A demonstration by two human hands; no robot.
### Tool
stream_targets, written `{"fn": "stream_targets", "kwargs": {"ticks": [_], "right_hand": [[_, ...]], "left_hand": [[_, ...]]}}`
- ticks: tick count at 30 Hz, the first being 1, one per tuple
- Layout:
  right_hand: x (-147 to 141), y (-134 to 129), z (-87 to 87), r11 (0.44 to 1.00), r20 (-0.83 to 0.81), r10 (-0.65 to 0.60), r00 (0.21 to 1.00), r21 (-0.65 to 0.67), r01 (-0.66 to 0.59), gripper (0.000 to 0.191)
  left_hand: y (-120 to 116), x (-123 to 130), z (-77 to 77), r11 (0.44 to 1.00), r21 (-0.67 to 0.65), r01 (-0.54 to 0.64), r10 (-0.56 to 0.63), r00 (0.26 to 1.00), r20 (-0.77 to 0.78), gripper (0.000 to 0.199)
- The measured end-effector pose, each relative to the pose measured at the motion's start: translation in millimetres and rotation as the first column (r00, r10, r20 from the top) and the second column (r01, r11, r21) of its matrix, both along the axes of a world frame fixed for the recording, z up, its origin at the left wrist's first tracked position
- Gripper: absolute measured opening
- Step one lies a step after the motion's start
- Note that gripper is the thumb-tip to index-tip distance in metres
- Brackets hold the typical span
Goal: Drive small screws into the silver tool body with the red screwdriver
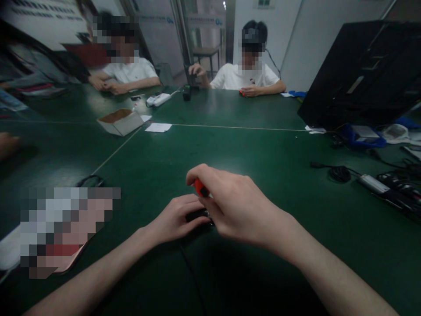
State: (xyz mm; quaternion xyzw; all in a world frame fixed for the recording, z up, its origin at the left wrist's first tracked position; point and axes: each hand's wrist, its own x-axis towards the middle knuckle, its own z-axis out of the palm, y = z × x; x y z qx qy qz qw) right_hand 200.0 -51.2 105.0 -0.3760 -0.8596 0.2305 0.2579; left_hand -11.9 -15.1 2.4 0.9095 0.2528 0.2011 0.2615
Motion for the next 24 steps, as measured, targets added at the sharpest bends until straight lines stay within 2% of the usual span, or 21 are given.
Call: {"fn": "stream_targets", "kwargs": {"ticks": [5, 8, 11, 13, 20, 24], "right_hand": [[-3.9, 0.5, -0.5, 0.999, -0.031, -0.046, 0.998, -0.011, 0.046, 0.023], [-7.6, -0.1, 1.2, 0.997, -0.147, -0.059, 0.987, -0.06, 0.051, 0.012], [-8.2, -0.9, 3.8, 0.982, -0.275, 0.017, 0.961, -0.178, -0.068, 0.029], [-7.1, -0.8, 5.1, 0.958, -0.341, 0.041, 0.939, -0.254, -0.134, 0.033], [-6.1, 5.8, -2.5, 0.873, -0.558, -0.02, 0.83, -0.415, -0.258, 0.011], [-8.6, 10.6, -11.8, 0.798, -0.691, -0.047, 0.722, -0.461, -0.389, 0.018]], "left_hand": [[-0.5, -0.4, -0.8, 1.0, 0.008, -0.008, 0.007, 1.0, 0.019, 0.022], [-0.7, -0.6, -2.8, 0.999, 0.033, -0.007, 0.006, 1.0, 0.023, 0.022], [-0.7, -0.7, -4.0, 0.998, 0.067, -0.019, 0.017, 0.999, 0.027, 0.023], [-0.8, -0.6, -3.4, 0.996, 0.077, -0.033, 0.031, 0.999, 0.028, 0.023], [-2.6, 0.0, 3.4, 0.999, 0.027, -0.026, 0.026, 1.0, -0.017, 0.024], [-3.3, -0.2, 2.3, 0.998, 0.048, -0.047, 0.048, 0.998, -0.035, 0.026]]}}
